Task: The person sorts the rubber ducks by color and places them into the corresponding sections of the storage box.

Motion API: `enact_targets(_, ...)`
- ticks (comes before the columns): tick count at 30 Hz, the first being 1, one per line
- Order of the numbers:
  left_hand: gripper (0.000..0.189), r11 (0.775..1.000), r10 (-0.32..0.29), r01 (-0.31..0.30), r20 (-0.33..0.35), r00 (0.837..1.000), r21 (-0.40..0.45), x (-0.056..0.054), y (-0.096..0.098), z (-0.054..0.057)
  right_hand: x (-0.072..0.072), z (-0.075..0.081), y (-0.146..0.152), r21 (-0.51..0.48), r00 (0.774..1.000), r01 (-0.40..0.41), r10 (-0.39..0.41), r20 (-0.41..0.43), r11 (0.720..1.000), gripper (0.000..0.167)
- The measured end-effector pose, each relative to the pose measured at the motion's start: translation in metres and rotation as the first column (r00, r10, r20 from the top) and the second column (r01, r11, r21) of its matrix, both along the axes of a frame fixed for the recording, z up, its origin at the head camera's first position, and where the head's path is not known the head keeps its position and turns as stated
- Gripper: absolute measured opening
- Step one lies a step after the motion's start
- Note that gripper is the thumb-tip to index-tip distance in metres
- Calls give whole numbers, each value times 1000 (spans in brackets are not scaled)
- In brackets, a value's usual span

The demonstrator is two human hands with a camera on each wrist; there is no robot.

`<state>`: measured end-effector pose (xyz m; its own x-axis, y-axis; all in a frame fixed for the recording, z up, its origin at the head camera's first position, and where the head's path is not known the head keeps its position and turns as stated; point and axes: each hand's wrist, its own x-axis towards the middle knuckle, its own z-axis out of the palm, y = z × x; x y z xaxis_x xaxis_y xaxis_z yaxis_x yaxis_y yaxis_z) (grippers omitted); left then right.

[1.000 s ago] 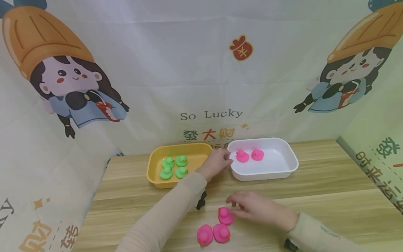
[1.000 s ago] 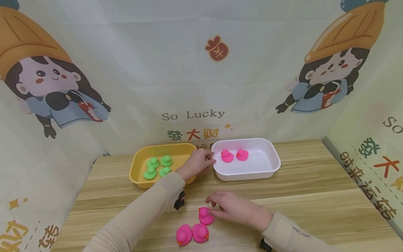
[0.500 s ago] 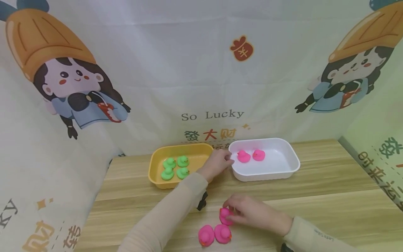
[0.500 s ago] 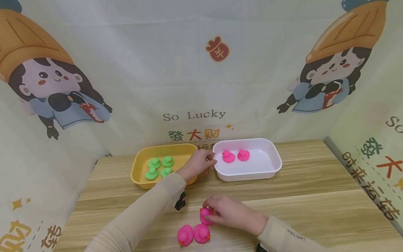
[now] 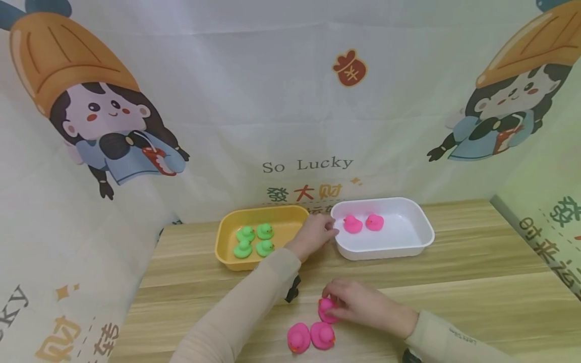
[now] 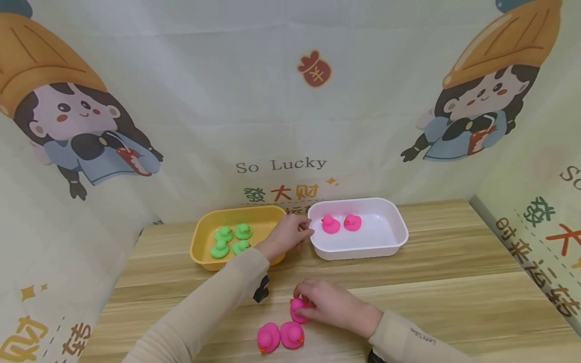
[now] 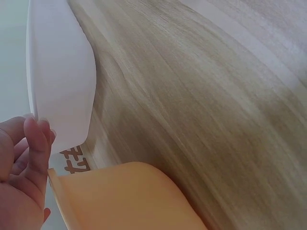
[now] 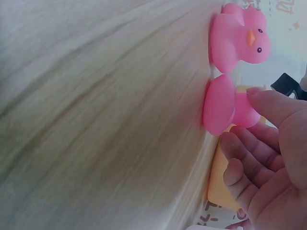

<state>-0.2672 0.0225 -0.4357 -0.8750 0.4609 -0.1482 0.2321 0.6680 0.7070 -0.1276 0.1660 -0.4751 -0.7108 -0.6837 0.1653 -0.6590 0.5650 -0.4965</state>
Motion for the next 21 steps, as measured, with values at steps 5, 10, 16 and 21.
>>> enact_targets(5, 44, 1000, 8, -8, -1, 1000, -7, 0, 1, 0, 0, -1, 5, -6, 999, -13, 12, -46, 1000, 17)
enact_targets(10, 44, 1000, 14, -15, -4, 1000, -18, 0, 2, 0, 2, 0, 14, -20, 997, -24, 23, -70, 1000, 16)
enact_targets(16, 44, 999, 15, -15, -6, 1000, -29, -1, 2, 0, 5, 2, 25, -13, 999, -7, 6, -46, 1000, 14)
enact_targets(21, 42, 999, -1, -1, -36, 999, -48, -1, 2, -1, 6, 11, 38, -7, 1000, 5, -5, 5, 1000, 15)
